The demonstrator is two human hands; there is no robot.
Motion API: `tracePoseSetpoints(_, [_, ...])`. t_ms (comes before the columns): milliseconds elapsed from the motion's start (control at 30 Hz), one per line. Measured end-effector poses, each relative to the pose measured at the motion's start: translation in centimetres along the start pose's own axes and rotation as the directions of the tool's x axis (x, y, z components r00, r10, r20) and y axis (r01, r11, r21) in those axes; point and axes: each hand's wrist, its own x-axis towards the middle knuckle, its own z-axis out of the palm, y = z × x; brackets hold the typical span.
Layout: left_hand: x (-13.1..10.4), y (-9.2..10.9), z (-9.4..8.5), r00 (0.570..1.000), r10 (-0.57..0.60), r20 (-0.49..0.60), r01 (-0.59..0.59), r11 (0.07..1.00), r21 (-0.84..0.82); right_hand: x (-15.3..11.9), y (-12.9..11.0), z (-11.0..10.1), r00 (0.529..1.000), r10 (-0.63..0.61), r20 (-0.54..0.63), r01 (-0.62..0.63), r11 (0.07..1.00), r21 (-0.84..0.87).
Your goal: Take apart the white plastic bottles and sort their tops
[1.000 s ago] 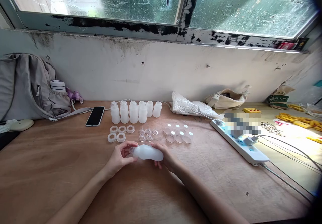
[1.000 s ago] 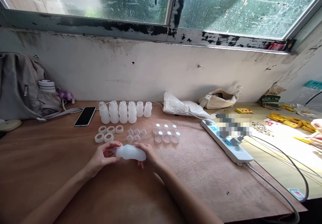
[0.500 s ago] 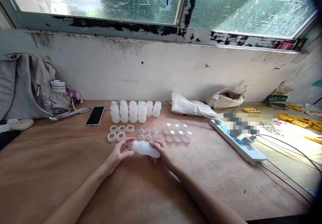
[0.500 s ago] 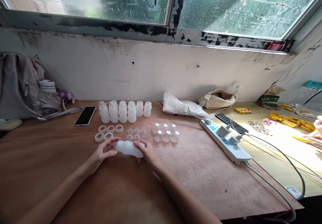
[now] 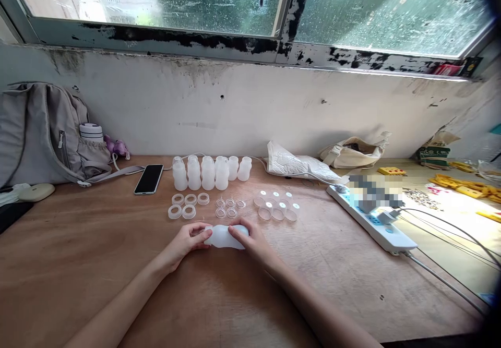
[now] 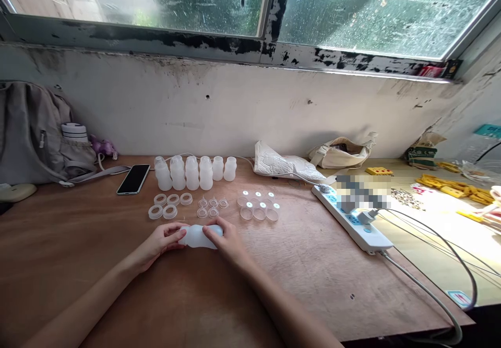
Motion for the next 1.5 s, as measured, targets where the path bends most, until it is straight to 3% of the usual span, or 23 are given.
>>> tracePoseSetpoints(167, [0.2, -1.0, 0.4, 0.986, 0.162, -0.051, -0.149, 0.97, 0.192, 0.1, 0.0, -0.1, 0.971, 0.233, 0.049, -0.237, 0.962, 0.138])
tracePoseSetpoints(233, [0.2, -1.1, 0.4, 0.98, 0.196, -0.041, -0.18, 0.953, 0.244, 0.2, -0.1, -0.3, 0.97, 0.241, 0.043, -0.244, 0.962, 0.122])
tracePoseSetpoints(300, [0.1, -0.9, 0.3, 0.98, 0.197, -0.004, -0.189, 0.946, 0.262, 0.0, -0.3, -0.5, 0.993, 0.118, -0.015, -0.118, 0.993, 0.019])
tracePoseSetpoints(367, [0.0, -0.5, 0.2, 0.983, 0.181, 0.036, -0.184, 0.944, 0.274, -0.2, -0.6, -0.7, 0.994, -0.097, -0.044, 0.09, 0.987, -0.132])
tracePoseSetpoints(500, [-0.4, -0.1, 0.2, 0.978, 0.187, 0.092, -0.208, 0.877, 0.432, -0.7, -0.9, -0.9, 0.904, -0.425, 0.049, 0.417, 0.852, -0.317])
tracePoseSetpoints(600, [-0.7, 0.1, 0.4, 0.96, 0.268, 0.077, -0.264, 0.783, 0.563, -0.9, -0.9, -1.0, 0.86, -0.507, 0.06, 0.493, 0.794, -0.356])
tracePoseSetpoints(667, [-0.8, 0.3, 0.5, 0.964, 0.25, 0.092, -0.259, 0.795, 0.549, -1.0, -0.8, -1.1, 0.853, -0.518, 0.057, 0.501, 0.785, -0.364])
tracePoseSetpoints(767, [-0.9, 0.8, 0.5, 0.976, 0.138, 0.167, -0.196, 0.889, 0.413, -0.9, -0.7, -1.3, 0.845, -0.53, 0.067, 0.516, 0.777, -0.361])
tracePoseSetpoints(867, [-0.9, 1.0, 0.7, 0.991, 0.047, 0.128, -0.075, 0.972, 0.224, -0.9, -0.5, -1.4, 0.83, -0.555, 0.044, 0.532, 0.766, -0.361])
tracePoseSetpoints(967, [-0.8, 0.7, 1.1, 0.996, -0.012, 0.088, 0.007, 0.998, 0.057, -1.0, -0.2, -1.2, 0.821, -0.571, 0.022, 0.538, 0.761, -0.363])
tracePoseSetpoints(1067, [-0.8, 0.1, 1.4, 0.998, 0.037, 0.049, -0.037, 0.999, -0.001, -1.1, -0.2, -1.0, 0.833, -0.554, 0.0, 0.518, 0.778, -0.355])
tracePoseSetpoints(1167, [-0.8, -0.2, 1.6, 0.991, 0.135, -0.002, -0.135, 0.989, 0.052, -1.2, -0.4, -0.9, 0.85, -0.525, -0.041, 0.484, 0.808, -0.335])
tracePoseSetpoints(1333, [-1.0, -0.3, 2.0, 0.968, 0.25, 0.002, -0.248, 0.96, 0.132, -1.2, -1.0, -0.9, 0.896, -0.434, -0.091, 0.396, 0.876, -0.277])
tracePoseSetpoints(1500, [-0.9, -0.6, 1.9, 0.958, 0.287, -0.024, -0.277, 0.941, 0.196, -1.1, -0.8, -0.9, 0.924, -0.365, -0.117, 0.336, 0.918, -0.212])
